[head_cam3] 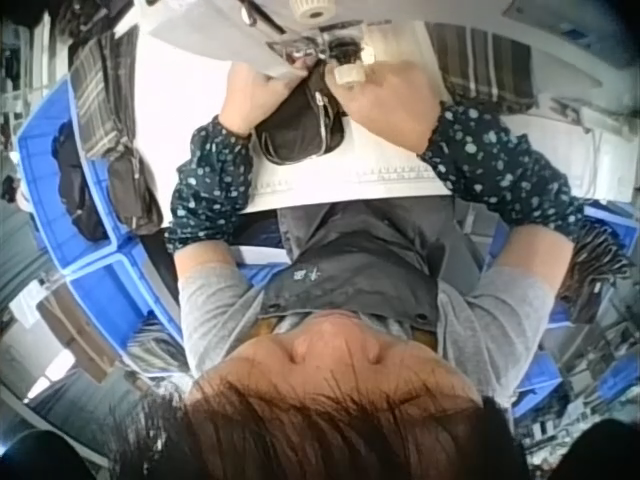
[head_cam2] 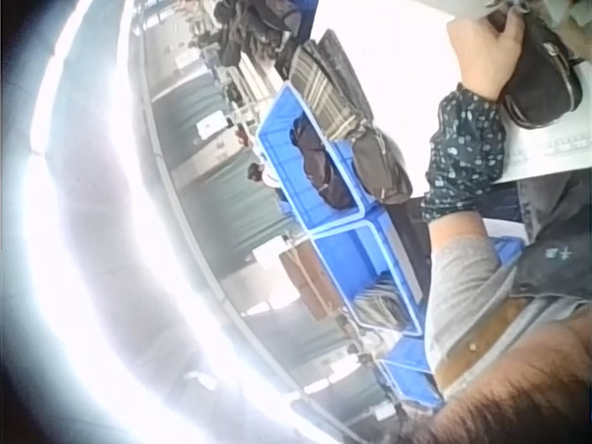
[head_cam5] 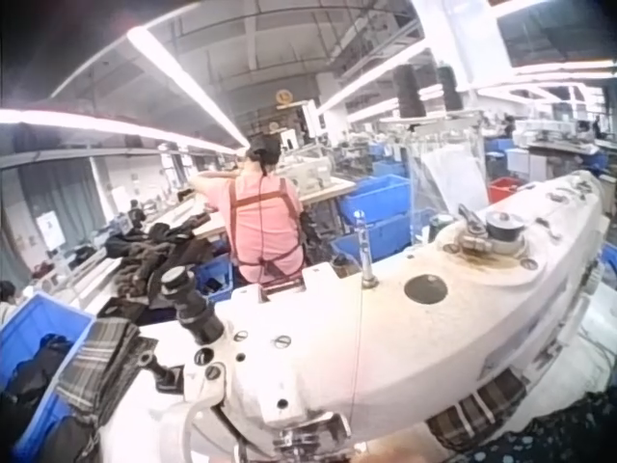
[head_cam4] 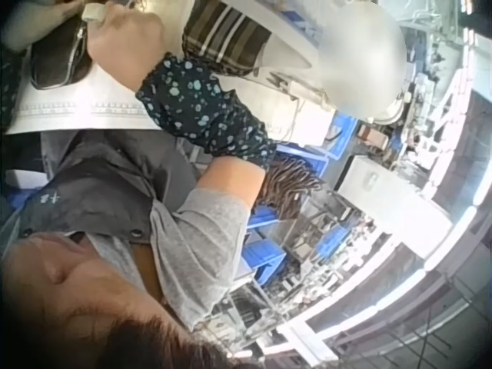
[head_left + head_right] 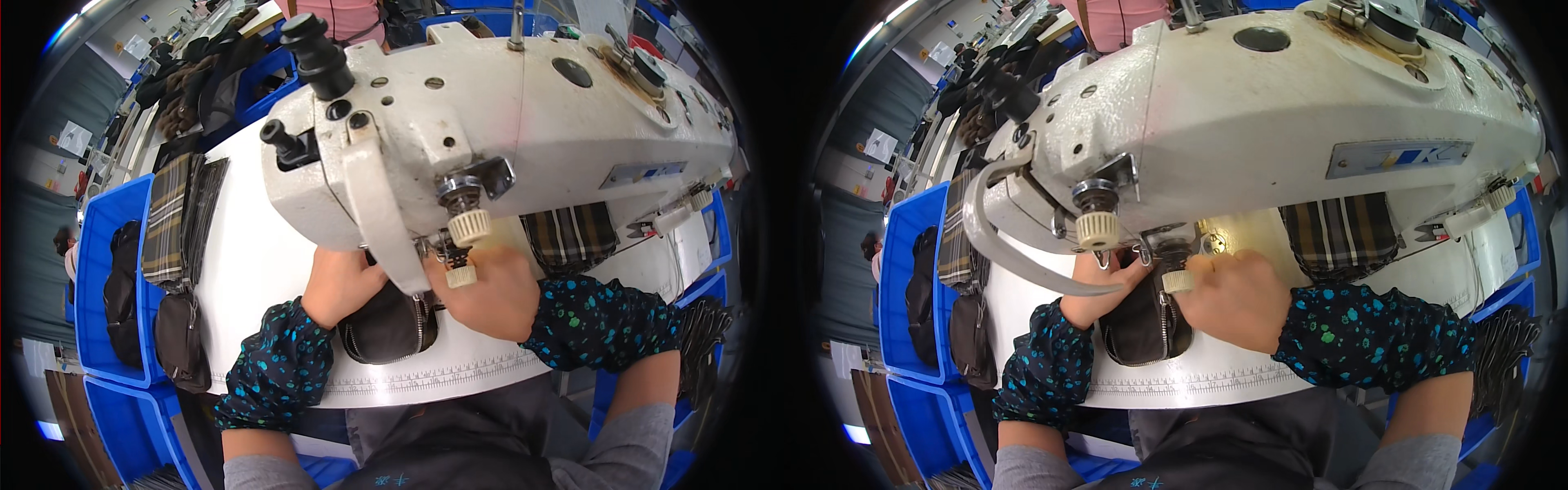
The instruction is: Sewing fabric pieces to construct a plaid pouch using an industrial sewing machine.
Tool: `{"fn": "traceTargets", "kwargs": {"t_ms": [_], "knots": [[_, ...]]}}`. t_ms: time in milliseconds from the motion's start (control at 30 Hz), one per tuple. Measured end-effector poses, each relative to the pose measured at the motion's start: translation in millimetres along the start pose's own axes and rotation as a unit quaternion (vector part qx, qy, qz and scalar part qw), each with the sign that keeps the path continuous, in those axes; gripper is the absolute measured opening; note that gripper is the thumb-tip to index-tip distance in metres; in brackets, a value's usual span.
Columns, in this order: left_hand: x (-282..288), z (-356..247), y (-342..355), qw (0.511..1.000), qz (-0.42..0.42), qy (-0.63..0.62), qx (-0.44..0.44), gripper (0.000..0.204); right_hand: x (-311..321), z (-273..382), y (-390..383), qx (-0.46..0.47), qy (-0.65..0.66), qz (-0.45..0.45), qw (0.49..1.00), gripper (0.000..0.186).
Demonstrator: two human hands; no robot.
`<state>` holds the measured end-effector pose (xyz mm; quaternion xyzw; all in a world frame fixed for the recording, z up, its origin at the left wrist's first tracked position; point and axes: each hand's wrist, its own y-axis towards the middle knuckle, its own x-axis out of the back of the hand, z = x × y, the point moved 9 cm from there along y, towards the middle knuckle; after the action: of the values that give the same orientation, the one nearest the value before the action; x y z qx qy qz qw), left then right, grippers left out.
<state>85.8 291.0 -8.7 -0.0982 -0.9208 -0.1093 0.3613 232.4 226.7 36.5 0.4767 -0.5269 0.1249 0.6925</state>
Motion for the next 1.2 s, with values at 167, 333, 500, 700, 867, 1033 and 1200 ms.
{"fn": "traceTargets", "kwargs": {"t_ms": [167,333,500,700,867,1033,1200], "knots": [[8.8,-20.6,-0.2,0.998,-0.018,0.053,-0.032,0.034,-1.9,19.5,-3.5,0.077,-0.012,-0.034,0.996,0.026],[7.5,-27.5,3.7,1.000,0.008,0.021,-0.010,0.030,-14.6,29.7,-12.3,0.081,0.025,-0.006,0.996,0.024],[6.4,-27.1,4.0,1.000,0.007,-0.001,-0.005,0.028,-13.5,32.1,-10.6,0.084,0.006,0.003,0.996,0.013],[6.6,-16.4,5.9,0.998,-0.017,0.044,-0.042,0.028,-15.6,26.9,-8.3,0.079,-0.039,0.013,0.996,0.012],[14.2,-21.5,0.7,0.998,-0.031,0.013,-0.057,0.032,-22.7,19.8,-9.0,0.076,0.001,0.001,0.997,0.009],[17.9,-81.2,-32.5,0.981,0.050,0.088,-0.166,0.052,-30.8,3.6,-9.4,0.025,0.048,-0.025,0.998,0.007],[-2.0,-76.5,-50.3,0.978,0.111,0.120,-0.127,0.045,-32.0,-17.5,-4.5,-0.083,0.238,0.004,0.968,0.010]]}}
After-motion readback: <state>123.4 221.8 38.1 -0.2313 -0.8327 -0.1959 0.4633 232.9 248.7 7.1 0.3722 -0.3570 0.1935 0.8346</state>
